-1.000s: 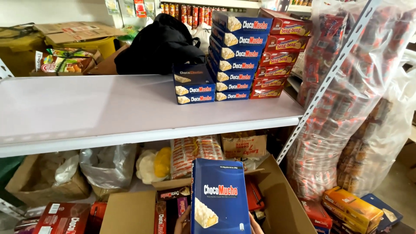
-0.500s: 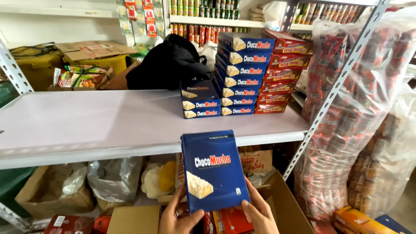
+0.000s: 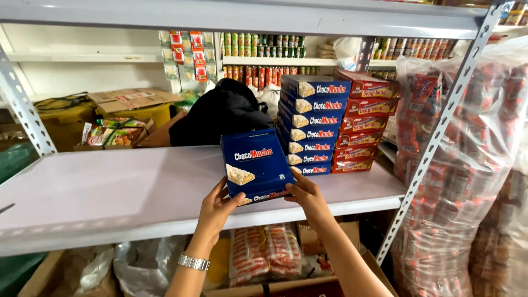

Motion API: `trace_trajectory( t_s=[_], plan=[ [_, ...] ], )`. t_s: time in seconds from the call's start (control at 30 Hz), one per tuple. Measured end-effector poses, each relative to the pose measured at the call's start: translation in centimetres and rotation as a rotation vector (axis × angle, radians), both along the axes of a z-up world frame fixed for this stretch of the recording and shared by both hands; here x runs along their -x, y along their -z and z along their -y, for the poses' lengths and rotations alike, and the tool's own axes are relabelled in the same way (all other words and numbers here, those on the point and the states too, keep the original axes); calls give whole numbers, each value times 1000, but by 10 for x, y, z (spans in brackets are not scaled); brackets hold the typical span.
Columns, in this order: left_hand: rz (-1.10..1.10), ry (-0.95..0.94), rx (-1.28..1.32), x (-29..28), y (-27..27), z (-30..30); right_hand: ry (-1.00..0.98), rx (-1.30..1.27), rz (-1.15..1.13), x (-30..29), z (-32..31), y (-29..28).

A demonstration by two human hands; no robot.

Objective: Organizing and stocking boxes of snacks on retail shelves in a grocery store backroom or aisle.

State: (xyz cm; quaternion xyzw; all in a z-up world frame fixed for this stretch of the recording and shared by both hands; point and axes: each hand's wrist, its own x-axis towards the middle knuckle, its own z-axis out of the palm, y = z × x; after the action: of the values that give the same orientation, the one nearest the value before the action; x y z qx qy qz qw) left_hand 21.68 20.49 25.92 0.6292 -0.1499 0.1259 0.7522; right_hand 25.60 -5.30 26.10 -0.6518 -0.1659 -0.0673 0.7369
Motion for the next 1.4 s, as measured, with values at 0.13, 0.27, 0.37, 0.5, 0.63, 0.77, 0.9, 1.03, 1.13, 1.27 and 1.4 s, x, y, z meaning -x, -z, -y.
trace_trajectory(
  t_s=[0.13, 0.27, 0.37, 0.5, 0.63, 0.77, 0.9, 1.03, 1.13, 1.27, 1.4],
  plan=[
    [-110, -13, 14, -38, 6, -1, 24, -8, -59, -29, -6, 0],
    [-149, -76, -65, -57, 8, 2, 42, -2, -93, -43, -8, 8],
    [-70, -72, -72, -62, 5, 3, 32, -57, -41, -57, -8, 21],
    [33, -245, -139, -70, 6, 7, 138, -82, 127, -70, -10, 22],
    [197, -421, -132, -76, 7, 13, 297, -139, 240, -95, -11, 32],
    [305, -592, -197, -88, 13, 18, 351, -206, 260, -109, -13, 43],
    [275, -615, -178, -97, 9, 21, 528, -39, 361, -99, -21, 40],
    [246, -664, -254, -110, 4, 22, 694, 283, 487, -78, -27, 28],
    [265, -702, -317, -122, 1, 27, 754, 545, 450, -85, -25, 37],
    [265, -744, -349, -140, 2, 28, 789, 716, 465, -98, -27, 45],
    [278, -777, -338, -153, 5, 24, 766, 774, 455, -106, -27, 46]
  ],
)
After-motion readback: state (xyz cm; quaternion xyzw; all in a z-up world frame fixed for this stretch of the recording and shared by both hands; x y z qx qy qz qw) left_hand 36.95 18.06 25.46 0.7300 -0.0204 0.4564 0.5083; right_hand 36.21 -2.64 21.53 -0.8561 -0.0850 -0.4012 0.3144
